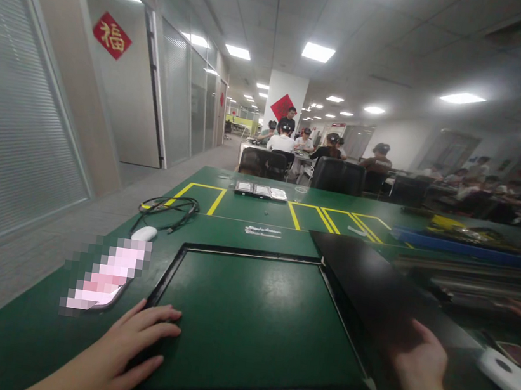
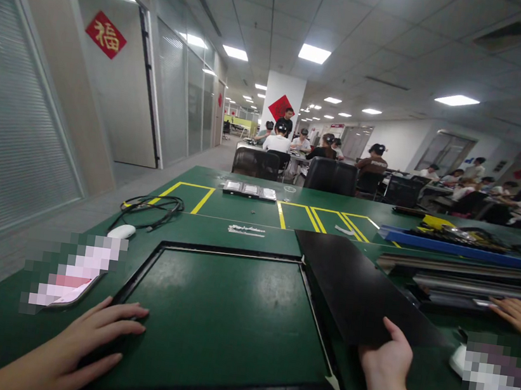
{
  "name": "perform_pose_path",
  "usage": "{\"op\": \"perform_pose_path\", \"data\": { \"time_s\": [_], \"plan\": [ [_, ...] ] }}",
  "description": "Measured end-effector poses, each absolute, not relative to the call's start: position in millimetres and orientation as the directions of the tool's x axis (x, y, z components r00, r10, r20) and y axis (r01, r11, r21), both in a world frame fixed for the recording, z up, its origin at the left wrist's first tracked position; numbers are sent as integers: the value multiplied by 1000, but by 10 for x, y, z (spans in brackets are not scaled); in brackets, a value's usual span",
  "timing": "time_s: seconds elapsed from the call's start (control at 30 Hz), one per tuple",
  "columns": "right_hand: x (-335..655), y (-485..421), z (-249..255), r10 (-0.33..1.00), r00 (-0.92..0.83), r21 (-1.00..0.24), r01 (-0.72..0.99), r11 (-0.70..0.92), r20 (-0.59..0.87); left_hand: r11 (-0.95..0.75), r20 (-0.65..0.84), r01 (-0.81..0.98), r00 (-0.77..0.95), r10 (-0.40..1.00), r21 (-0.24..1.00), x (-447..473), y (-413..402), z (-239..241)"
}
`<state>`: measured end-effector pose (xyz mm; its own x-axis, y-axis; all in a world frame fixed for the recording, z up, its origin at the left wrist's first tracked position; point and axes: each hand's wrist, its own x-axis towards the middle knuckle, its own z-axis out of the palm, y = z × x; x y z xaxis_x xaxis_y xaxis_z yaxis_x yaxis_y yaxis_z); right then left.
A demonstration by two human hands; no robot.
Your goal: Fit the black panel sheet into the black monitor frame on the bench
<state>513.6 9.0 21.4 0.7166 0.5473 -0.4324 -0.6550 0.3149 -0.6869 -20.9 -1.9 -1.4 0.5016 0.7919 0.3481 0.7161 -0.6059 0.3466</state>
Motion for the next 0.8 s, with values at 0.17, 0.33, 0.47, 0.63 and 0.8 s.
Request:
{"op": "perform_pose_path", "data": {
  "time_s": [0.17, 0.33, 0.47, 0.63, 0.8],
  "plan": [
    [5162, 124, 186, 507, 724, -728, -641, 243, -468, -609, 328, 717, 516, 791, 341, -223, -11, -16],
    [5221, 160, 79, 433, 770, -781, -590, 205, -468, -623, 344, 716, 526, 778, 315, -234, -7, -28],
    [5223, 158, 65, 438, 774, -797, -575, 184, -457, -620, 356, 710, 514, 781, 335, -225, -15, -21],
    [5185, 147, 100, 451, 770, -804, -570, 169, -451, -624, 336, 699, 528, 780, 349, -228, -12, 4],
    [5138, 149, 128, 461, 767, -806, -568, 165, -446, -615, 342, 704, 515, 786, 354, -218, -15, 34]
  ]
}}
